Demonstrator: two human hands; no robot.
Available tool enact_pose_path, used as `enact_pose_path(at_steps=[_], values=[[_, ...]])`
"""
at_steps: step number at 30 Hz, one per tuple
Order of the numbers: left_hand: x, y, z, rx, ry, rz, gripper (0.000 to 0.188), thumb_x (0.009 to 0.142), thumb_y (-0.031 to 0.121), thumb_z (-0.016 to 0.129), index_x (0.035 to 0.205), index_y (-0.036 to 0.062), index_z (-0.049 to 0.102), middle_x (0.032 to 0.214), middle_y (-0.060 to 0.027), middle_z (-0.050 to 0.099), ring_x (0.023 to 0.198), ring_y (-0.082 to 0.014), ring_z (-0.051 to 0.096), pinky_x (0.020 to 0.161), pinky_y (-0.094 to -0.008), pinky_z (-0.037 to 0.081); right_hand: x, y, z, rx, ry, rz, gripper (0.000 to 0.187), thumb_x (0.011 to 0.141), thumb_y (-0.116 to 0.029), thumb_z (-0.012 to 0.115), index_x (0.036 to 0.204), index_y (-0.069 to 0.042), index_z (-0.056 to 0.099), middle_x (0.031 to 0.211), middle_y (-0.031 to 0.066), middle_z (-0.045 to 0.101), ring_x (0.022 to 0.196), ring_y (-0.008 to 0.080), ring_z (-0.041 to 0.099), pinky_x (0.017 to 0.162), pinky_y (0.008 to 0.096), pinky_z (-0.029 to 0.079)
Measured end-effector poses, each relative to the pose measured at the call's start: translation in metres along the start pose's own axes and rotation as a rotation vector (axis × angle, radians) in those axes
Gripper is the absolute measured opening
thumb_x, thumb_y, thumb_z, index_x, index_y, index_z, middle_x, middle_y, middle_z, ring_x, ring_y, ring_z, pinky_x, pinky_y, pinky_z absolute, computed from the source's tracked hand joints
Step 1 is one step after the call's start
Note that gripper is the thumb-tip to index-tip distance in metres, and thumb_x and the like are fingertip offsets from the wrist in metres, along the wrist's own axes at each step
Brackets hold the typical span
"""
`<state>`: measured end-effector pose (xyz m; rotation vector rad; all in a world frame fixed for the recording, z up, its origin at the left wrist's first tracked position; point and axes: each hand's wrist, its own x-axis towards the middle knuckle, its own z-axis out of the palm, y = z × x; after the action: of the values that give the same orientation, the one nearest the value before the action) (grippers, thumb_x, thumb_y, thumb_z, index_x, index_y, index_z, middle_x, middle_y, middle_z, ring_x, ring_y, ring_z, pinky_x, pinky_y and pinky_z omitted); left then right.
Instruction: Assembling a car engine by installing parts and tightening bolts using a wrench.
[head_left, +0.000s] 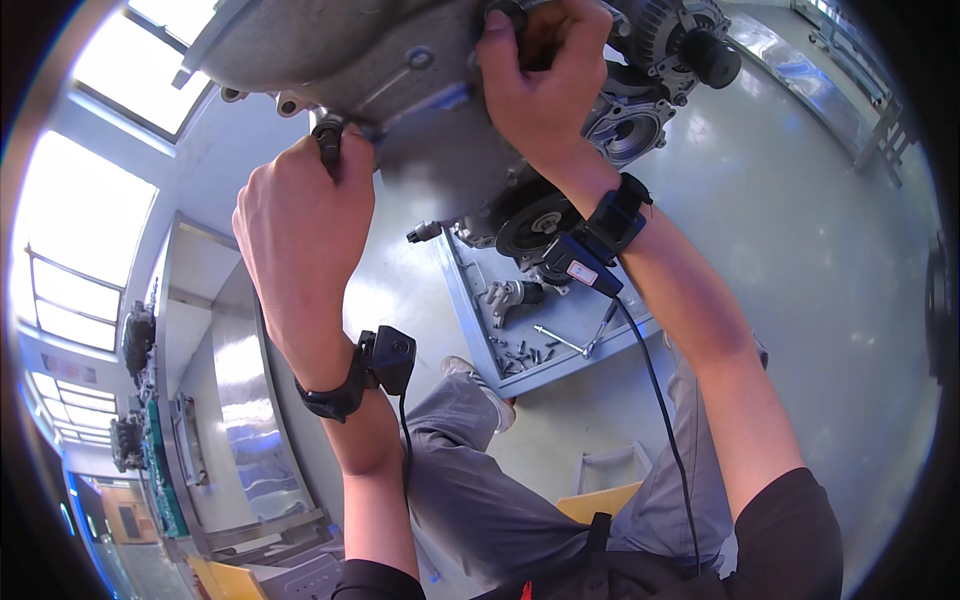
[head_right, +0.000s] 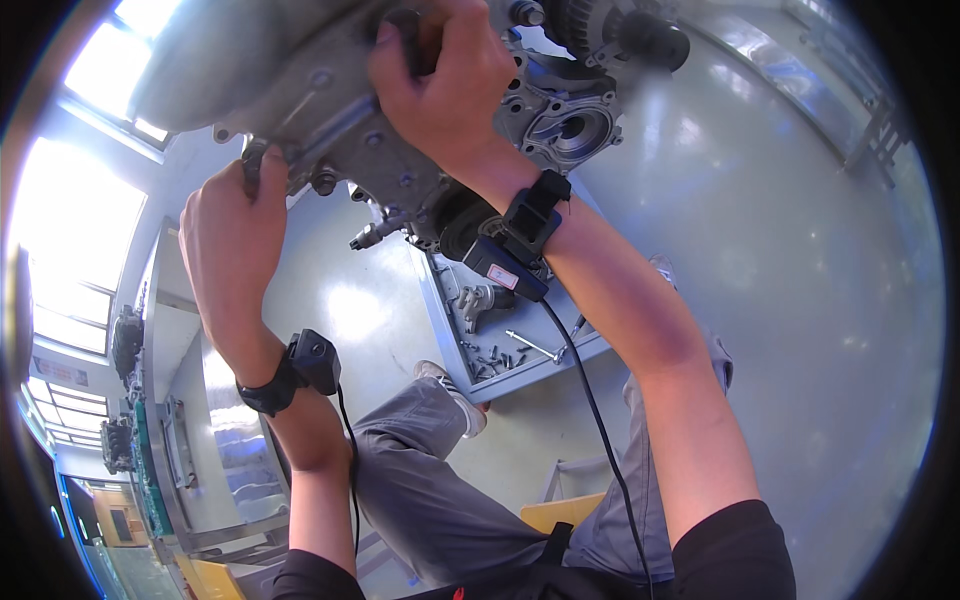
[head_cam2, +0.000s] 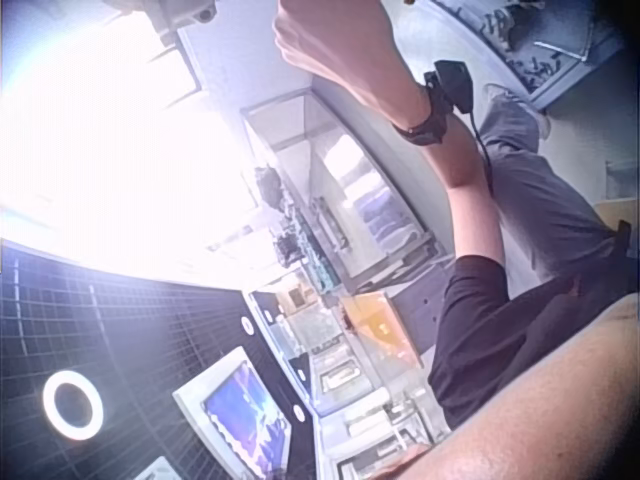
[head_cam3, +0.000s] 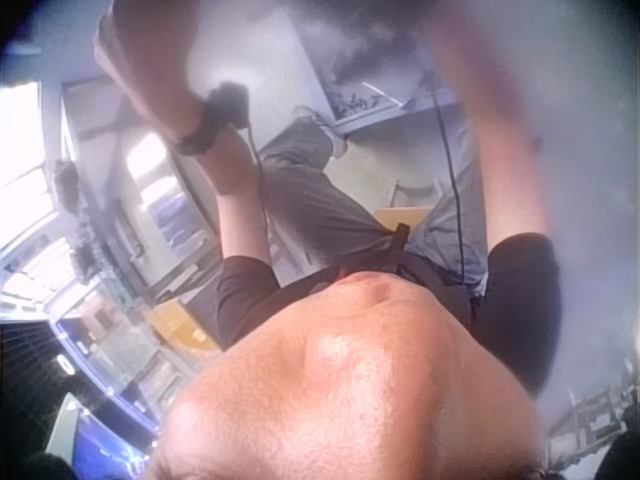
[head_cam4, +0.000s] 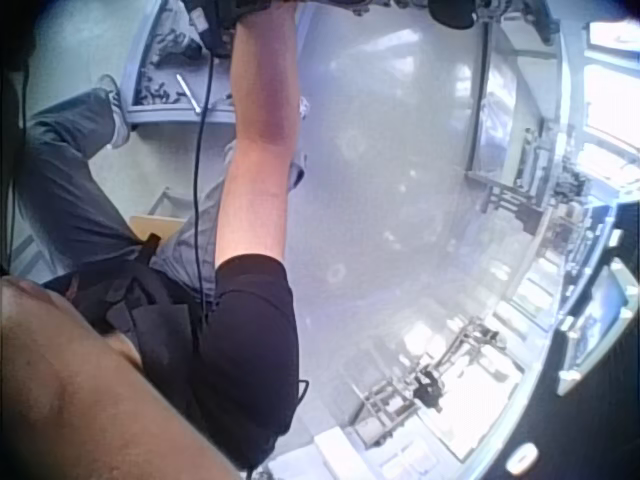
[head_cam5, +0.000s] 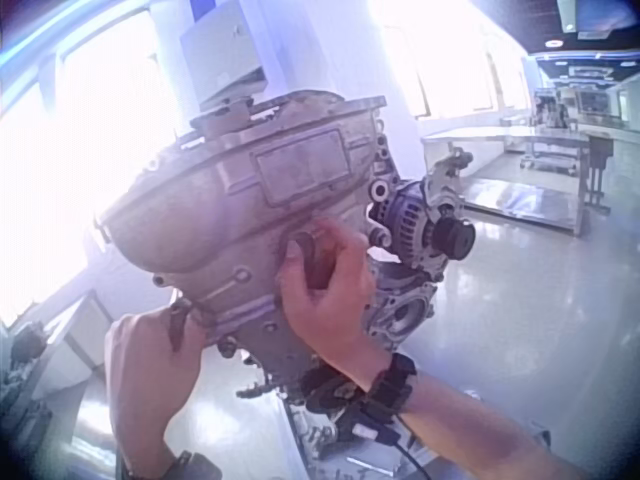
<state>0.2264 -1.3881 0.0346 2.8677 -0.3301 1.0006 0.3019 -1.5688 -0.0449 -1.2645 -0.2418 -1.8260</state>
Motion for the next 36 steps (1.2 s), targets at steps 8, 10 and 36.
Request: enact_pose_path(at_steps=[8, 10, 36], values=[[0.0008, 0.0004, -0.0004, 0.010, -0.009, -0.003, 0.048, 0.096, 0.039, 0.059, 0.078, -0.0026, 0.073, 0.061, -0.0208, 0.062, 0.059, -0.0392, 0.065, 0.063, -0.0441, 0.053, 0.0026, 0.0026, -0.0024, -0.049, -0.043, -0.027, 0.021, 0.091, -0.011, 0.074, 0.108, -0.004, 0.065, 0.059, -0.0003, 0.049, 0.050, 0.0123, 0.044, 0.049, 0.0298, 0.037], [0.0008, 0.0007, -0.0007, 0.003, -0.016, -0.012, 0.047, 0.096, 0.039, 0.059, 0.078, -0.0023, 0.073, 0.061, -0.0208, 0.063, 0.059, -0.0392, 0.065, 0.063, -0.0441, 0.053, 0.0034, 0.0039, -0.0024, -0.075, -0.050, -0.056, 0.019, 0.091, -0.012, 0.075, 0.106, -0.004, 0.066, 0.059, 0.0000, 0.049, 0.049, 0.0127, 0.044, 0.049, 0.0300, 0.037], [0.0017, 0.0007, -0.0006, 0.021, -0.024, -0.010, 0.046, 0.095, 0.039, 0.059, 0.080, -0.0024, 0.074, 0.065, -0.0221, 0.065, 0.064, -0.0409, 0.067, 0.065, -0.0441, 0.054, 0.0005, -0.0011, -0.0028, -0.011, -0.050, 0.007, 0.018, 0.091, -0.009, 0.073, 0.105, -0.003, 0.062, 0.061, 0.0012, 0.051, 0.049, 0.0123, 0.045, 0.048, 0.0297, 0.035]])
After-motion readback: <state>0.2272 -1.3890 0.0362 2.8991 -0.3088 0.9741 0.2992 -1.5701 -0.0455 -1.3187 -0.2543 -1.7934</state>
